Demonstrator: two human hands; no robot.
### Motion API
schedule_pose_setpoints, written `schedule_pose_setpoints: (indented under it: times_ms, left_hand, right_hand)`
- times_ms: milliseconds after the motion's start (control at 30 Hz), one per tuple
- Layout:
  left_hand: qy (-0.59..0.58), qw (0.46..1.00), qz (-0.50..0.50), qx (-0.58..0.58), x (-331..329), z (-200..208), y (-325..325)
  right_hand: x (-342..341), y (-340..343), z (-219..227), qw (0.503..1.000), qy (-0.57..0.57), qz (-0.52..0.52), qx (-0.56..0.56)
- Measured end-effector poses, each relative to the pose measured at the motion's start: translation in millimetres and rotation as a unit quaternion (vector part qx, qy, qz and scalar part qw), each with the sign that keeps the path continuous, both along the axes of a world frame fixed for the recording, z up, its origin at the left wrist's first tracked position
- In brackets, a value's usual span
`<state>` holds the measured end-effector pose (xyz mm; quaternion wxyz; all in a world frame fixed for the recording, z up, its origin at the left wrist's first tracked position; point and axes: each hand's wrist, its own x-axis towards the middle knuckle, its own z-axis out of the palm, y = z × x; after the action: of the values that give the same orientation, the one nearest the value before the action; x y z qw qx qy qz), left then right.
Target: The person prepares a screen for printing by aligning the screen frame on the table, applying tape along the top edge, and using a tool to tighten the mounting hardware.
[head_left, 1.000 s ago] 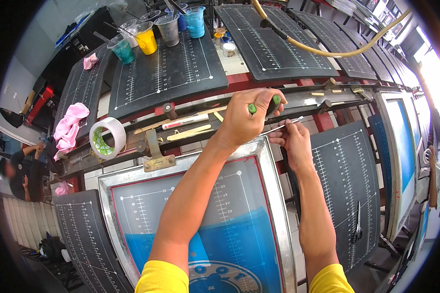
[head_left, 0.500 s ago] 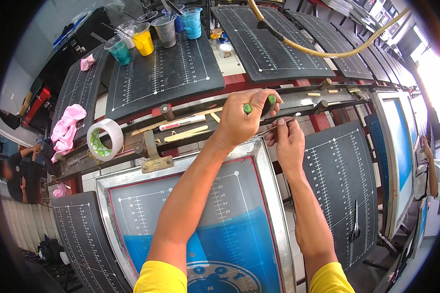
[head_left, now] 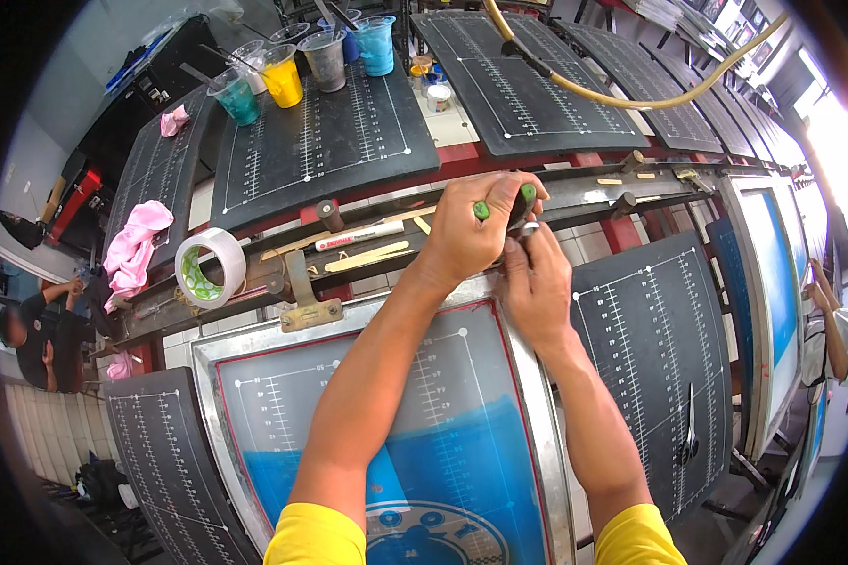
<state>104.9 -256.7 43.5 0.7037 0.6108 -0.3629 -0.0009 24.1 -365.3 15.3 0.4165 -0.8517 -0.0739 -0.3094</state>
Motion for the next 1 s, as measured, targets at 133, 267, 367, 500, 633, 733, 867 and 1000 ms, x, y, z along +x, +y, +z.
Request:
schedule_pose_setpoints:
  times_ms: [133,267,367,500,633,733,867,1000]
  left_hand:
    - [-0.009,1.000,-0.004,0.000,1,0,1]
    - [-0.021,1.000,0.003,-0.002,1,1,1]
    - [-0.016,1.000,0.000,0.005,-1,2,2]
    - [-0.012,1.000,-0.002,0.000,-2,3,1]
    - [-0.010,1.000,-0.010,-0.008,0,2,1]
    - [-0.014,1.000,-0.009,-0.012,1,0,0]
    - [-0.011,1.000,-0.011,-0.010,1,1,-1]
    - [-0.009,1.000,-0.009,-0.003,1,3,0]
  right_hand:
    - [-4,-2,1,0.998,0.030,-0.013,0.051]
    - [-7,-7,-4,0.997,0.010,-0.002,0.076]
    - [-4,-9,-1,0.967,0.065,-0.023,0.244]
    - [4,-34,-19,0.870,0.168,-0.012,0.463]
    - [7,-40,-19,0.811,0.233,-0.003,0.537]
    - [6,-38,-18,0.821,0.238,0.017,0.519]
    - [2,-32,-19,0.897,0.202,-0.014,0.394]
    - [-2,-22,-10,0.946,0.168,-0.032,0.276]
